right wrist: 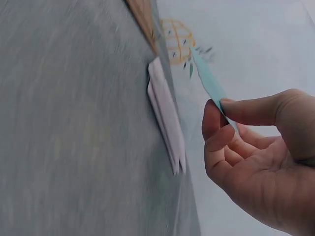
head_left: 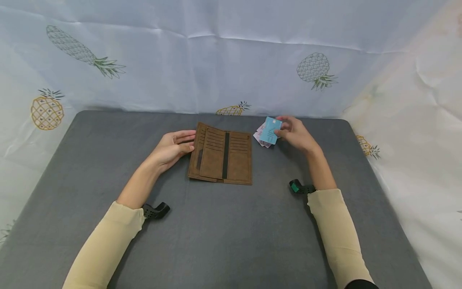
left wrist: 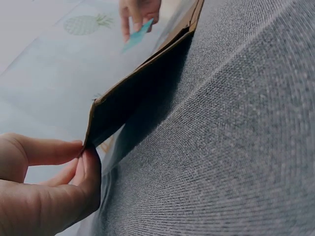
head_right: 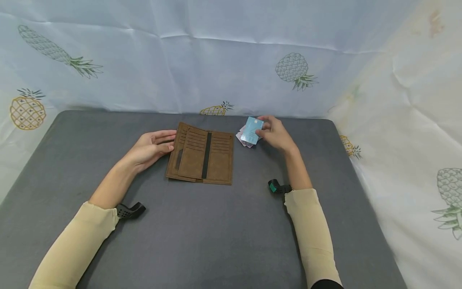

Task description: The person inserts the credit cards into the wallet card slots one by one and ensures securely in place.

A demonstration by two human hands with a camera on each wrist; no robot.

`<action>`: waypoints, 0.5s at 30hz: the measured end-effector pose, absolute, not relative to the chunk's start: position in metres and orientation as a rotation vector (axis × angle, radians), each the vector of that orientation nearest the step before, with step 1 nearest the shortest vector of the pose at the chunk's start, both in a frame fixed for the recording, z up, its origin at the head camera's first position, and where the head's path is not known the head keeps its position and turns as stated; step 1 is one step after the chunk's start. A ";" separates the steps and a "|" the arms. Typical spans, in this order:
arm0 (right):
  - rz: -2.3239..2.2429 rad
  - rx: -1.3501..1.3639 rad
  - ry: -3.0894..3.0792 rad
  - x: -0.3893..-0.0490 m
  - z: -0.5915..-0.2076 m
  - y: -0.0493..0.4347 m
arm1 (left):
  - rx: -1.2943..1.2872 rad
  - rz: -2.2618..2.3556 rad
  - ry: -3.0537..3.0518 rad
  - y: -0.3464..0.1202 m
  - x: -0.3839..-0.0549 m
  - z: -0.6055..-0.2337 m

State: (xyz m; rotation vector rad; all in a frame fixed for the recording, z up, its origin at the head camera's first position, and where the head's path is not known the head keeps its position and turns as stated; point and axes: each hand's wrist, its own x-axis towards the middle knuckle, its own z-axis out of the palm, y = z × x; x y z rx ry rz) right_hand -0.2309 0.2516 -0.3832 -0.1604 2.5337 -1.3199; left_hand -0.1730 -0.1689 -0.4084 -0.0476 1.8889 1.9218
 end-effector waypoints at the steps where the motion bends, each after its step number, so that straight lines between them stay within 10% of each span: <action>1: -1.340 -0.178 2.519 -0.231 -0.382 0.248 | -0.051 1.924 1.887 -0.169 -0.173 -0.409; 15: -1.414 -0.367 2.398 -0.238 -0.387 0.201 | -0.090 1.965 1.838 -0.167 -0.174 -0.409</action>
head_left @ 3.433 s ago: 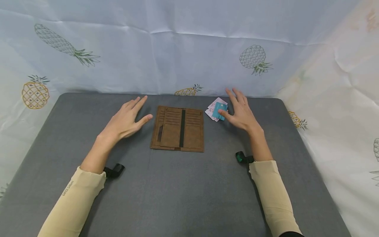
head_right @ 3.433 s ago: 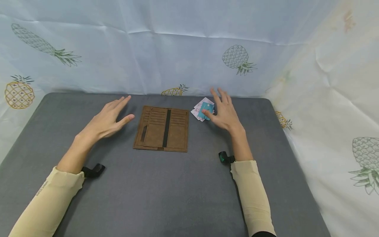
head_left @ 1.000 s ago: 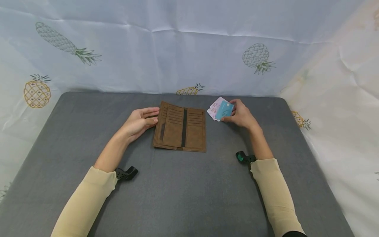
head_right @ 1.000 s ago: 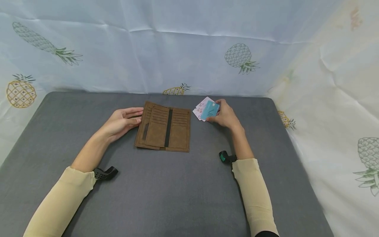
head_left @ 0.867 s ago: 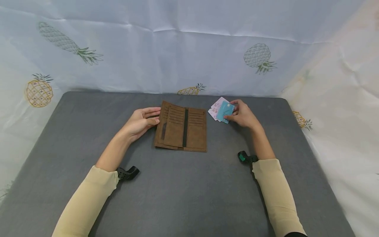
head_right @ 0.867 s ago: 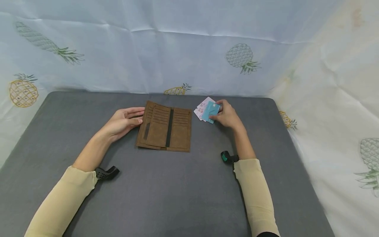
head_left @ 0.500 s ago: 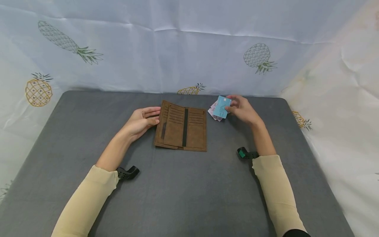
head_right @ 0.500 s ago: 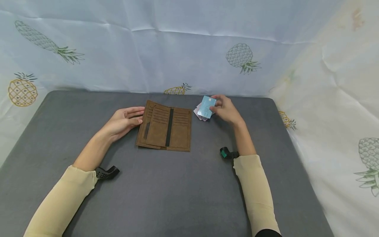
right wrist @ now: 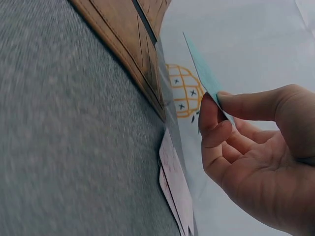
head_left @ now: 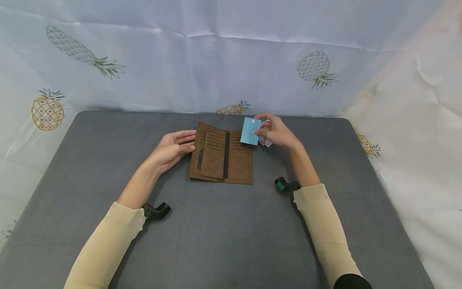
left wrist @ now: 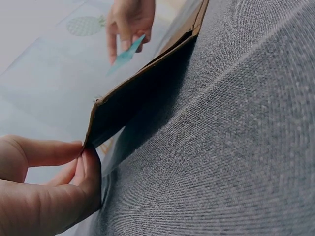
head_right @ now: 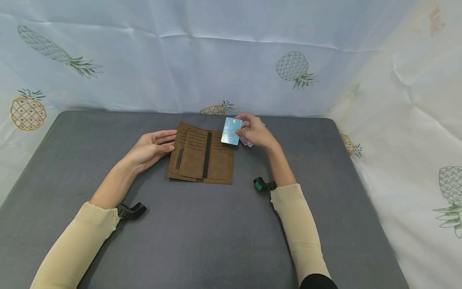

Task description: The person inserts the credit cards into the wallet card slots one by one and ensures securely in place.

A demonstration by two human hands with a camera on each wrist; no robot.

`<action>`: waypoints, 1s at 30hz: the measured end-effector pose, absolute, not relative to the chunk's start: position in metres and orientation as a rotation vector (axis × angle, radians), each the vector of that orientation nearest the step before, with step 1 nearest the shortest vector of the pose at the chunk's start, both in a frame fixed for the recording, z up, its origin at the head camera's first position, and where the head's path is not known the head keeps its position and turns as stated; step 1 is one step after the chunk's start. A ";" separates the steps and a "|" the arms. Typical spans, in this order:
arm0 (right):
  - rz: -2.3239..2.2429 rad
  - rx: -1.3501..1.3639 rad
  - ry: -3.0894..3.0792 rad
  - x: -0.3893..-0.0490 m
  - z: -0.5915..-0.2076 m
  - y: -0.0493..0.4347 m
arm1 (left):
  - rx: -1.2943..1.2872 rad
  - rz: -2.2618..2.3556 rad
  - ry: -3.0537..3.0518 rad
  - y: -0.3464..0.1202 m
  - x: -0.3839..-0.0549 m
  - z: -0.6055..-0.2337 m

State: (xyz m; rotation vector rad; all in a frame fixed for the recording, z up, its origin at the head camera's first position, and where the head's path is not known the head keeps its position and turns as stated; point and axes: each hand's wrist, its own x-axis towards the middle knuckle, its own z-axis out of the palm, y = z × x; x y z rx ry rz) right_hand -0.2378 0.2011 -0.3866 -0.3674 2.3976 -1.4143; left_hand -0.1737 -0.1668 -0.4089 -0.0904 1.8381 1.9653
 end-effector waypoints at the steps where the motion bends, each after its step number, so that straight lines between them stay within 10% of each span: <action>1: -1.420 -0.370 2.390 -0.238 -0.387 0.199 | -0.090 1.967 1.837 -0.167 -0.174 -0.409; 30: -1.320 -0.633 2.375 -0.235 -0.399 0.171 | -0.108 1.990 1.805 -0.166 -0.174 -0.409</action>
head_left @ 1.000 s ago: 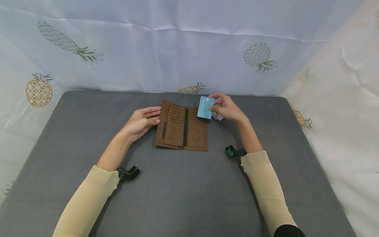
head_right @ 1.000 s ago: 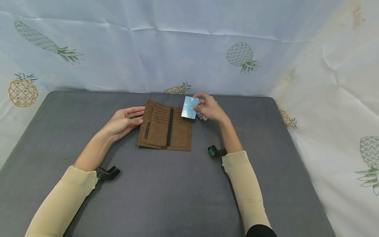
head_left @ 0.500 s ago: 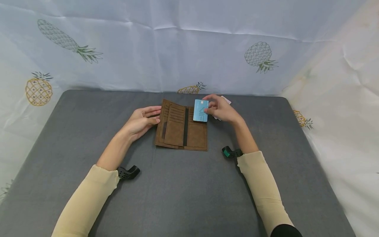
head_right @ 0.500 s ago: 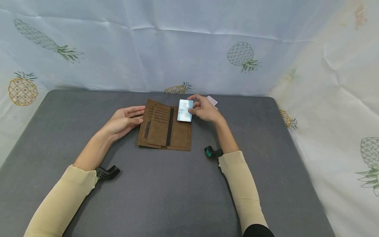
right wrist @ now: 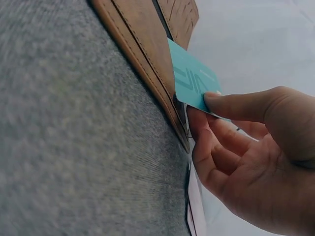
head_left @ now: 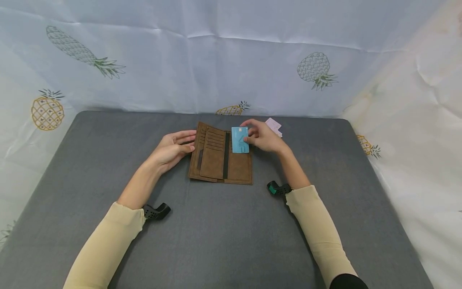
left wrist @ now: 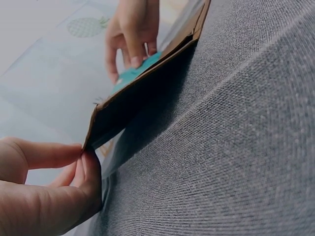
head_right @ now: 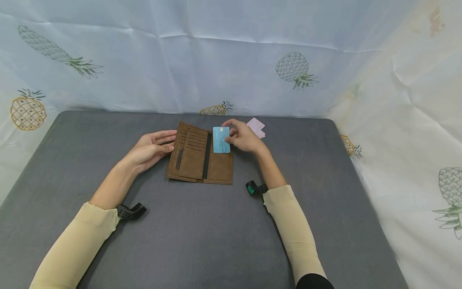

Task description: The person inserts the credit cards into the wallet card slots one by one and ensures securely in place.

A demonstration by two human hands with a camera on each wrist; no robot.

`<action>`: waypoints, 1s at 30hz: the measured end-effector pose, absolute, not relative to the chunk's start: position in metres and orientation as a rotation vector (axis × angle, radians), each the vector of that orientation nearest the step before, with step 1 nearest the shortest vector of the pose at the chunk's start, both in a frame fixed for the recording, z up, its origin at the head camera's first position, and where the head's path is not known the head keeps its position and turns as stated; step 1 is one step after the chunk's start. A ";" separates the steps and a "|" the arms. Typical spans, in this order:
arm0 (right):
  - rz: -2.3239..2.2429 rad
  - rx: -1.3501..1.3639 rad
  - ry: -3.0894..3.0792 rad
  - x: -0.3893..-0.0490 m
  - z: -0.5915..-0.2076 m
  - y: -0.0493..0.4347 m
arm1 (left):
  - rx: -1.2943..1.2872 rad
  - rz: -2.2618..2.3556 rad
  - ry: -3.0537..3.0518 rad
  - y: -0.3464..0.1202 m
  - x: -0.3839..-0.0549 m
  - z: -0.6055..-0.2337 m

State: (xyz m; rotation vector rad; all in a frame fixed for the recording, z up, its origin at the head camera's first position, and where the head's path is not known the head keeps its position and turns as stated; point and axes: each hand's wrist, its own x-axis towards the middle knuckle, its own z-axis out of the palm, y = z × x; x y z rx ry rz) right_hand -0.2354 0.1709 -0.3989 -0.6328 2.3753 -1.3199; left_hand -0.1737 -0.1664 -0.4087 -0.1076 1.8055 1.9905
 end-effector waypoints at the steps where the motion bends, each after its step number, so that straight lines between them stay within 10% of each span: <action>1: -1.317 -0.627 2.373 -0.235 -0.399 0.170 | -0.108 1.992 1.804 -0.166 -0.174 -0.409; 30: -1.130 -0.567 2.459 -0.231 -0.398 0.169 | -0.121 2.019 1.792 -0.164 -0.172 -0.409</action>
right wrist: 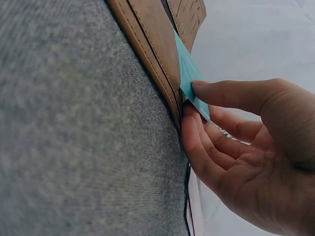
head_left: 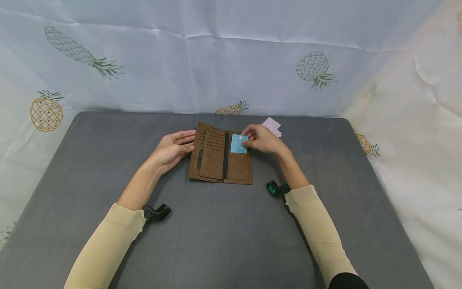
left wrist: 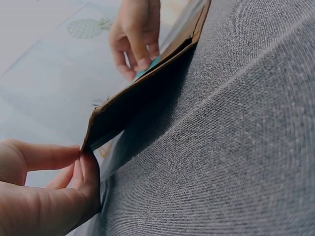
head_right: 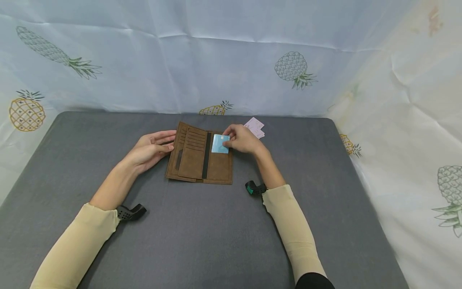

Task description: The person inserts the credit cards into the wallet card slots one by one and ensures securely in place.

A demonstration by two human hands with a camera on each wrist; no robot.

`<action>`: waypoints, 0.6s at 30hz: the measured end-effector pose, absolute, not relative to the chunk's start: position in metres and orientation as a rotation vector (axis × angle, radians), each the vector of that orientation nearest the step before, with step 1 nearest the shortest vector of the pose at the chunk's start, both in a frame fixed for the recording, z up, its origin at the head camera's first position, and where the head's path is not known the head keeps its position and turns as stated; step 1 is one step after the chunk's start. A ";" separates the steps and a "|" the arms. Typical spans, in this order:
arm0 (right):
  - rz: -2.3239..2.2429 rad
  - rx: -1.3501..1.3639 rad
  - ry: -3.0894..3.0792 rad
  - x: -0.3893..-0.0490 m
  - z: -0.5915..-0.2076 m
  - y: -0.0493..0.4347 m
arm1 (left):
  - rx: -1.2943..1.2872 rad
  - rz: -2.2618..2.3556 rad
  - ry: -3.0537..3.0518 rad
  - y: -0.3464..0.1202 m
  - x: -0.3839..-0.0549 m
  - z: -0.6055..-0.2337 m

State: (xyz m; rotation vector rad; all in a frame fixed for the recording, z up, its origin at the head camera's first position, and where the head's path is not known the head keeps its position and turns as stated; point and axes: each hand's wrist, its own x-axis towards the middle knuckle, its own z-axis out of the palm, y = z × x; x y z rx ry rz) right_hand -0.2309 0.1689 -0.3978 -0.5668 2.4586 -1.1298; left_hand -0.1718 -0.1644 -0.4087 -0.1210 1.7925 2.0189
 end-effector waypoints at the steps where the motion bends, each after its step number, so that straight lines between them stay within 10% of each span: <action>1: -1.125 -0.572 2.465 -0.231 -0.398 0.169 | -0.122 2.023 1.791 -0.164 -0.172 -0.409; 18: -1.081 -0.624 2.439 -0.230 -0.398 0.171 | -0.154 2.069 1.784 -0.164 -0.172 -0.411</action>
